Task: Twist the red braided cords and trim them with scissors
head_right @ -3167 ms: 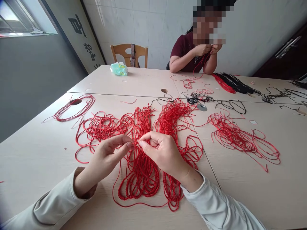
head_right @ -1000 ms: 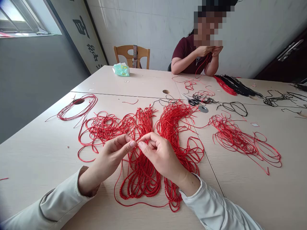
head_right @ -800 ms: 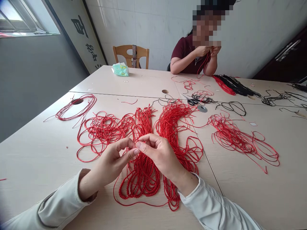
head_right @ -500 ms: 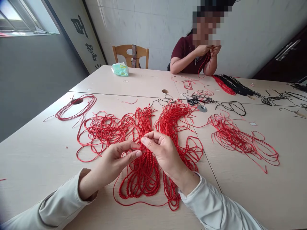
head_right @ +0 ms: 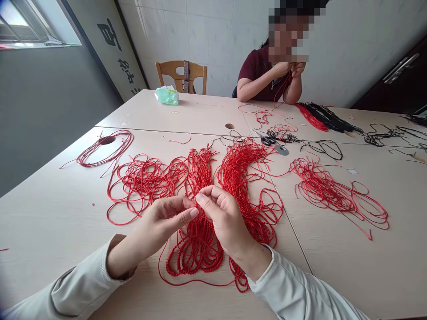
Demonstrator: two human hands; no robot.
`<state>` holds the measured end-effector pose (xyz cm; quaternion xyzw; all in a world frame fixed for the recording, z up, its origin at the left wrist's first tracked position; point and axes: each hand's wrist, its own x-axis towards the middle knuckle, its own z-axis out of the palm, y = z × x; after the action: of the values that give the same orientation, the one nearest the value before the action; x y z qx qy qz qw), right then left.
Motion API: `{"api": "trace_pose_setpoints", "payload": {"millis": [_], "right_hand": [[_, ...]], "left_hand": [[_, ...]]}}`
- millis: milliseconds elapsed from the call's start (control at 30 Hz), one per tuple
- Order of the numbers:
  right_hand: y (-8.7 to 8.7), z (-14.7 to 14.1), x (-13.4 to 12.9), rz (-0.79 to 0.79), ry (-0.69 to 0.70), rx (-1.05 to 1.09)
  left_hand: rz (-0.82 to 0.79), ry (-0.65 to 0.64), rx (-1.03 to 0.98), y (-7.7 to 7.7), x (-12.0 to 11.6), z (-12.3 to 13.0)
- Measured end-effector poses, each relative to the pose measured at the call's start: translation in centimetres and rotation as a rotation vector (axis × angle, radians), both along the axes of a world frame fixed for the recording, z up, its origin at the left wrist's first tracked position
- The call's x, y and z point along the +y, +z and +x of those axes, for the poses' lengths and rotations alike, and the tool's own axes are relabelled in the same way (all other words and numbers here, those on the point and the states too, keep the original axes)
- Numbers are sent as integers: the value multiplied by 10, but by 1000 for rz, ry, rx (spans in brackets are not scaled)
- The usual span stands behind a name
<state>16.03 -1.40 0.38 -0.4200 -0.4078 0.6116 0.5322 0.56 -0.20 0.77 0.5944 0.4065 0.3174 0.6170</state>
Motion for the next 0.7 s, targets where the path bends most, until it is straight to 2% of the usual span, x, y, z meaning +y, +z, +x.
{"api": "trace_pose_setpoints", "payload": {"millis": [267,433,533,700], "right_hand": [[-2,-4,-2,-6,-24,64],[4,5,5,23,59,-64],[7,10,8,43,50,-149],[9,13,7,40,39,-175]], "left_hand": [[-22,-13,-35,0,0,0],[-84,42,-101,2,2,-3],[-109,50,-132,1,2,-4],[-154,72,-142,0,1,-4]]}}
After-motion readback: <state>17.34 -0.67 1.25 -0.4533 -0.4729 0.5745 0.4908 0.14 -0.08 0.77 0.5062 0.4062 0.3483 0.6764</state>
